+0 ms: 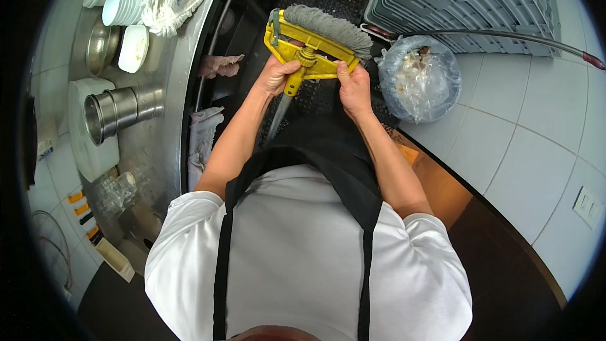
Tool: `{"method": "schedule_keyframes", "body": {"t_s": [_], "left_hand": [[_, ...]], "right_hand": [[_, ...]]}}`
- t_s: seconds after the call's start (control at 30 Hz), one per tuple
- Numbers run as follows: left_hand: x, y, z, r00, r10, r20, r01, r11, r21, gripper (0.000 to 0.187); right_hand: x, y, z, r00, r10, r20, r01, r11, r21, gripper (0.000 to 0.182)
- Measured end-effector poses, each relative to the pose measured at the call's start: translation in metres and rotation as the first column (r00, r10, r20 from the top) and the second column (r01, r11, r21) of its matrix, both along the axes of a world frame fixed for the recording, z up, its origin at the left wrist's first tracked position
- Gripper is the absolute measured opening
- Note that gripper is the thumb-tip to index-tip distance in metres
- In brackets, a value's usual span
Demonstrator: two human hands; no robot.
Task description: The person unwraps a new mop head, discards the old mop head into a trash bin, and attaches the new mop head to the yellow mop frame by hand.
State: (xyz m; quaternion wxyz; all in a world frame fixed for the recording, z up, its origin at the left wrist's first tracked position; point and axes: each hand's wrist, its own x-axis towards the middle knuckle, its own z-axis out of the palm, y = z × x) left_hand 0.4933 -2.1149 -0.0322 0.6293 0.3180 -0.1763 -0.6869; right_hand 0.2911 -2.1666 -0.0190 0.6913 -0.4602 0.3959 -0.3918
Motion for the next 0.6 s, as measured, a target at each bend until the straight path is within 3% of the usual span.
{"method": "schedule_keyframes", "body": {"t_s": [0.27, 0.6], "left_hand": [[-0.008, -0.004, 0.008, 0.996, 0.025, 0.091, -0.031, 0.997, 0.067, 0.043], [-0.015, 0.005, 0.014, 0.96, 0.162, 0.229, -0.172, 0.985, 0.026, 0.045]], "right_hand": [[-0.001, 0.004, -0.007, 0.999, -0.005, -0.039, 0.008, 0.998, 0.06, 0.03], [0.013, 0.008, 0.001, 0.998, -0.057, 0.005, 0.057, 0.998, 0.035, 0.033]]}}
